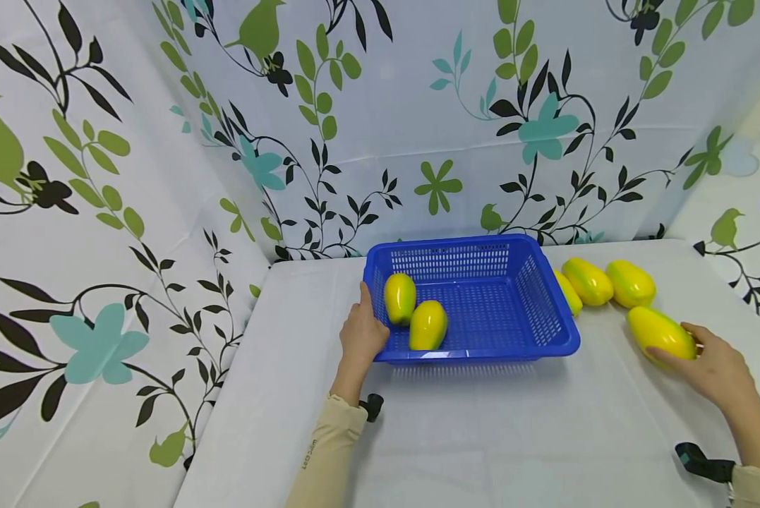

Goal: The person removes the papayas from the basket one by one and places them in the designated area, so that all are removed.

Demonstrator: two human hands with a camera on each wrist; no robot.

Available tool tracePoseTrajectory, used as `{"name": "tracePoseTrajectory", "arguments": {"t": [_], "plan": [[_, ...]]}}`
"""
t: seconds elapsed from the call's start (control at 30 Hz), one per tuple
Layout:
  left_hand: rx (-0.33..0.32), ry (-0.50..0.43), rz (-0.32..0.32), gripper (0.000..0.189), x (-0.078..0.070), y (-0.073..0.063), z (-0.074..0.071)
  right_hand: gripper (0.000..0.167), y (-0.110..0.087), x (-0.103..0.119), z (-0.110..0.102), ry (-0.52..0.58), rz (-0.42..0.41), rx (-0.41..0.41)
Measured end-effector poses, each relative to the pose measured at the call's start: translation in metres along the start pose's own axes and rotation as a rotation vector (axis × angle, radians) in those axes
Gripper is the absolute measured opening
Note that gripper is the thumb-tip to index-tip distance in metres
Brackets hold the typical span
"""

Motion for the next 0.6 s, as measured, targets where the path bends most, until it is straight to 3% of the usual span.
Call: {"name": "tracePoseTrajectory", "arguments": {"t": [0.6], "plan": [[0.001, 0.003, 0.002, 0.086, 0.001, 0.0, 0.002, 0.093, 0.009, 0.017, -0.006, -0.056, -0.054, -0.017]]}}
Point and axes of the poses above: each hand's wrist, its own y-axis towards the middle knuckle, its own z-axis out of the palm, x = y × z, the point moved 5 cm from there along y, towards the middle knuckle, and after that the axes turned 14 degrees about -z, right-handed, at the moved point
